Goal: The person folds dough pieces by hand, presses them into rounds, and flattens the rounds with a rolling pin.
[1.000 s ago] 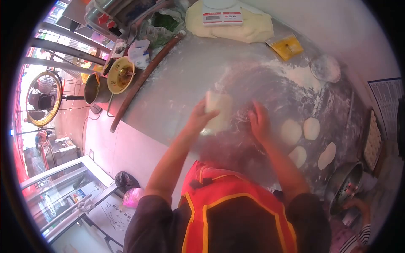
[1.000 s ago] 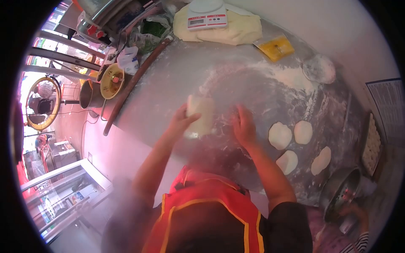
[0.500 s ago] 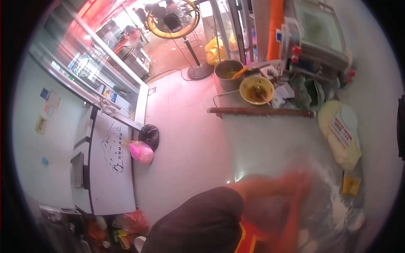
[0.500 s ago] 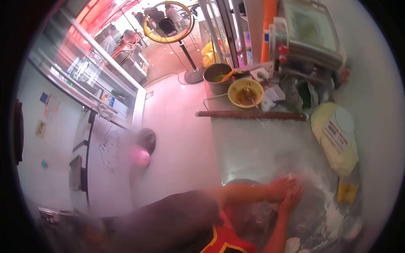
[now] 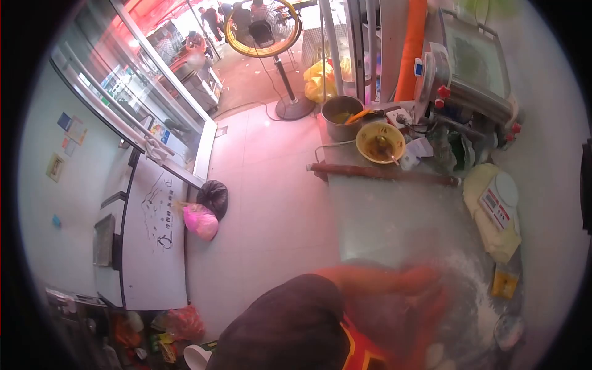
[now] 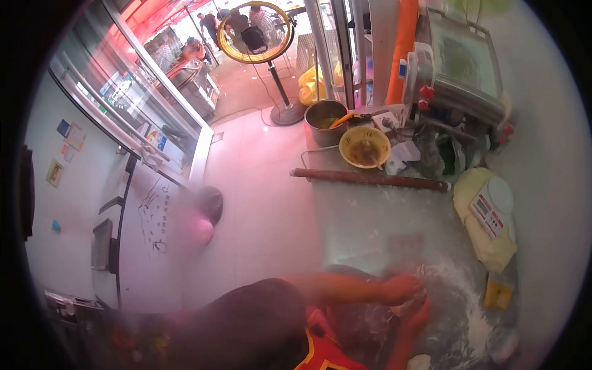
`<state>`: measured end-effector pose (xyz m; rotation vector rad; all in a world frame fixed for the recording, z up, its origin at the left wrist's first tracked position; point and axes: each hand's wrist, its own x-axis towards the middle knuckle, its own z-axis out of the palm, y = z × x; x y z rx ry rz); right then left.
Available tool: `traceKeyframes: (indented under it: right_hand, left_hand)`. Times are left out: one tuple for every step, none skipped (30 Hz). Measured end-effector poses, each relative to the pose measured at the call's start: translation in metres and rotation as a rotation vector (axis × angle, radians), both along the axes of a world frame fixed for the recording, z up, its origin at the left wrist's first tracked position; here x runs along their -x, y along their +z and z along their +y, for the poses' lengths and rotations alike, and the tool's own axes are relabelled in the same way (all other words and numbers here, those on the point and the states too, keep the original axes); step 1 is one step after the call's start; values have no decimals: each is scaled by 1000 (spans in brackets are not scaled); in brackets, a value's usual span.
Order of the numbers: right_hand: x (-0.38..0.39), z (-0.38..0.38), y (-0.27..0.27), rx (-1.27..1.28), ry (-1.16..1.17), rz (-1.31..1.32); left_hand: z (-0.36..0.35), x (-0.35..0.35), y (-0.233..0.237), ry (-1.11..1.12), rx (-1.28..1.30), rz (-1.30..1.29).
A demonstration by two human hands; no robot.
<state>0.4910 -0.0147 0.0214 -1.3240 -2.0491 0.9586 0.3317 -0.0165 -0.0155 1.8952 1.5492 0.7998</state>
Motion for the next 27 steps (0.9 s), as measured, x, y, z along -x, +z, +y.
traceKeyframes:
  right_hand:
    - [8,-14,7,-33,-59,-42]
    - [8,-16,-2,-147,5,-115]
    - [5,-23,-16,-260,69,-190]
    - [2,-25,-29,-371,133,-267]
    - [7,-25,-29,-383,130,-269]
    - [9,-29,-27,-394,126,-275]
    - [8,-29,-23,-408,126,-286]
    - [9,-26,-22,-439,108,-311]
    - [11,-27,-23,-470,93,-332]
    - [13,-28,-24,-502,77,-352]
    - [-6,-12,-62,-474,75,-331]
    - [-26,4,-104,-448,74,-309]
    - [-47,19,-145,-421,72,-287]
    - [-38,26,-119,-392,-49,-245]
    - [-25,32,-83,-362,-169,-194]
    - [-9,35,-52,-323,-289,-144]
    - [-1,47,-49,-90,-157,-162]
    - [2,63,-46,142,-19,-180]
    - [8,77,-44,369,127,-200]
    - [24,82,-37,347,303,-206]
    - [41,78,-30,328,478,-214]
    - [56,74,-25,308,650,-222]
    - [69,69,-20,195,743,-260]
    - [83,64,-18,79,833,-297]
    - [92,62,-21,-37,920,-332]
    - [90,72,-42,-62,792,-279]
    - [74,90,-83,-83,664,-228]
  left_hand:
    - [-16,4,11,-44,-10,48]
    - [-31,7,22,-89,-22,95]
    - [-43,6,30,-96,-22,158]
    - [-47,3,22,-101,-57,215]
    - [-50,0,13,-104,-93,271]
    - [-51,-3,-14,-106,-162,318]
    - [-50,-6,-20,-104,-237,359]
    - [-45,-7,-21,-125,-171,328]
    - [-44,-4,-8,-146,-105,300]
    - [-44,0,1,-159,-39,273]
    - [-45,3,4,-173,-41,303]
    - [-45,6,4,-185,-46,335]
    - [-43,5,3,-197,-53,366]
    - [-43,6,-18,-118,-104,225]
    - [-46,11,-45,-49,-152,86]
    - [-48,12,-70,19,-195,-55]
    - [-50,12,-71,104,14,-96]
    - [-55,11,-65,193,224,-139]
    - [-57,12,-62,288,431,-184]
    - [-66,10,-67,318,471,-259]
    - [-80,6,-77,347,515,-336]
    - [-86,4,-86,374,561,-414]
    - [-85,9,-82,395,523,-430]
    - [-81,15,-86,416,485,-444]
    - [-78,20,-89,437,448,-458]
    - [-76,25,-91,457,414,-473]
    - [-75,28,-93,476,383,-489]
